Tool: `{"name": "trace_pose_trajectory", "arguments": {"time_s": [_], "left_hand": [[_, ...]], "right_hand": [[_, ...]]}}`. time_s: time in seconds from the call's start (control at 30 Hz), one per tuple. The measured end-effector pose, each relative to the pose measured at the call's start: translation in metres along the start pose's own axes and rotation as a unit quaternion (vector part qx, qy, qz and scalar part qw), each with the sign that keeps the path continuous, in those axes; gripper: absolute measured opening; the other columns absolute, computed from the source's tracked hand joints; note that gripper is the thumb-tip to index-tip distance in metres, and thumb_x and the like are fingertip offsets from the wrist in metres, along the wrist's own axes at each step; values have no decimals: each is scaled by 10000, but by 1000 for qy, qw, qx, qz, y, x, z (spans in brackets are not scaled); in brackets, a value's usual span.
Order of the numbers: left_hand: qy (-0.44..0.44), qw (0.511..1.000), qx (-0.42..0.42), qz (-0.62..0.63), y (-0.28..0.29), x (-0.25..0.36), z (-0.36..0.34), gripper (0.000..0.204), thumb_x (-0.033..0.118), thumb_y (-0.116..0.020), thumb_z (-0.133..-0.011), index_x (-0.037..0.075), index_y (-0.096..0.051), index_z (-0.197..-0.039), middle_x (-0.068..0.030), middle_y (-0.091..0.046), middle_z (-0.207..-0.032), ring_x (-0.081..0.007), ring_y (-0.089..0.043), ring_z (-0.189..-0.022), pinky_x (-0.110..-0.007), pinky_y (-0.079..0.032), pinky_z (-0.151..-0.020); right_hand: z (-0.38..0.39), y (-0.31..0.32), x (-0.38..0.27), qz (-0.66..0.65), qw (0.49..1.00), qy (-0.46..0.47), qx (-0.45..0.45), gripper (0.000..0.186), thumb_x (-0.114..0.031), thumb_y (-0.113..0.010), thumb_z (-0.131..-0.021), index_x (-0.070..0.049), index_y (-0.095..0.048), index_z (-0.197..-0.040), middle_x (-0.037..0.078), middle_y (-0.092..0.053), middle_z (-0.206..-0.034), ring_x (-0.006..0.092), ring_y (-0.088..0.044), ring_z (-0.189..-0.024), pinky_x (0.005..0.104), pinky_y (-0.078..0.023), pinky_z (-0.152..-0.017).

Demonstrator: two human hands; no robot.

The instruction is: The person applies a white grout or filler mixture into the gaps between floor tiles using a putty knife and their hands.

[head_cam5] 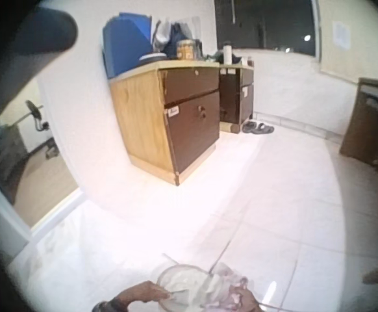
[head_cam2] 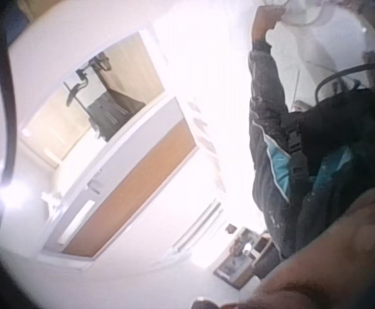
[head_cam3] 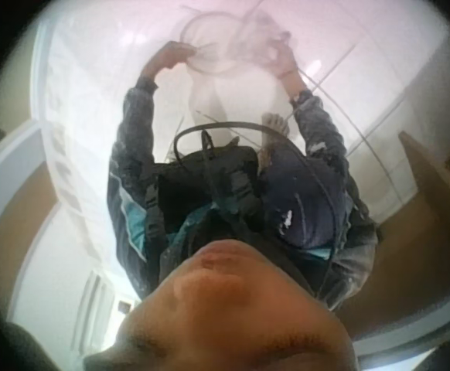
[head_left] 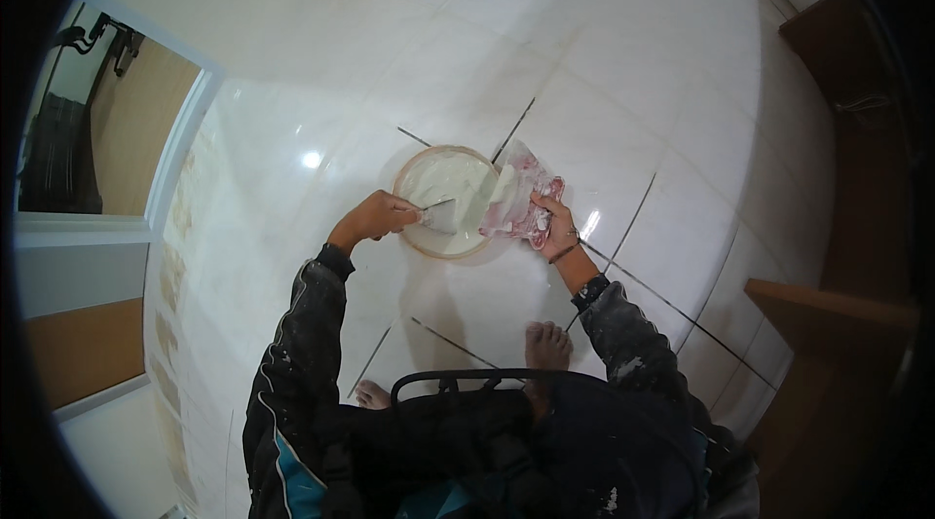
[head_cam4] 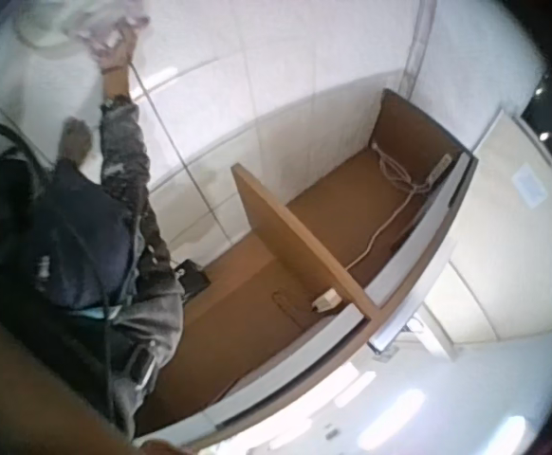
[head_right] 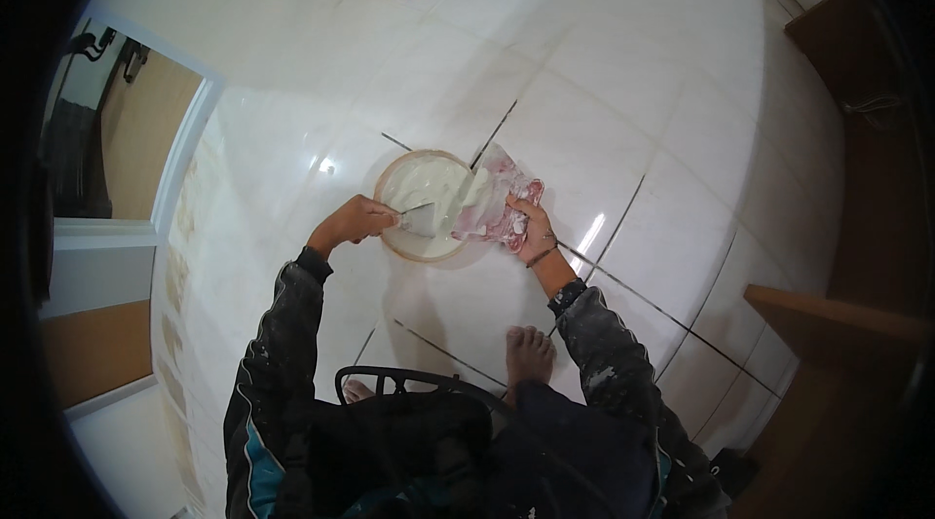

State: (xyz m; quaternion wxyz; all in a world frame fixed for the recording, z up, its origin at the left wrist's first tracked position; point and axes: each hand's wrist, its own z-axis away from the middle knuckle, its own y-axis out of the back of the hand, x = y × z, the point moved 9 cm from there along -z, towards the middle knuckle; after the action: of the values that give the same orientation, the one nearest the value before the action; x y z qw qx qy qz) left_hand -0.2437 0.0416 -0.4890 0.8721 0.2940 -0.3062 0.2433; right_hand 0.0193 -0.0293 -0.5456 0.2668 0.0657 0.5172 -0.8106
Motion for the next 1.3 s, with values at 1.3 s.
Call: {"name": "trace_pose_trajectory", "arguments": {"time_s": [1.3], "left_hand": [[-283,928,227,84,-51,81,43,307,36,-655,-872,-1,-631,-1175,-43,-567,-868,-129,-543,-809,-243,-440,-717]], "right_hand": [[17,-50,-2,-80,989,-89,-88,395,-93,-561,-875,2,-508,-1255,139,-633,-1144,267,-662,-1002,417,-563,-866]]}}
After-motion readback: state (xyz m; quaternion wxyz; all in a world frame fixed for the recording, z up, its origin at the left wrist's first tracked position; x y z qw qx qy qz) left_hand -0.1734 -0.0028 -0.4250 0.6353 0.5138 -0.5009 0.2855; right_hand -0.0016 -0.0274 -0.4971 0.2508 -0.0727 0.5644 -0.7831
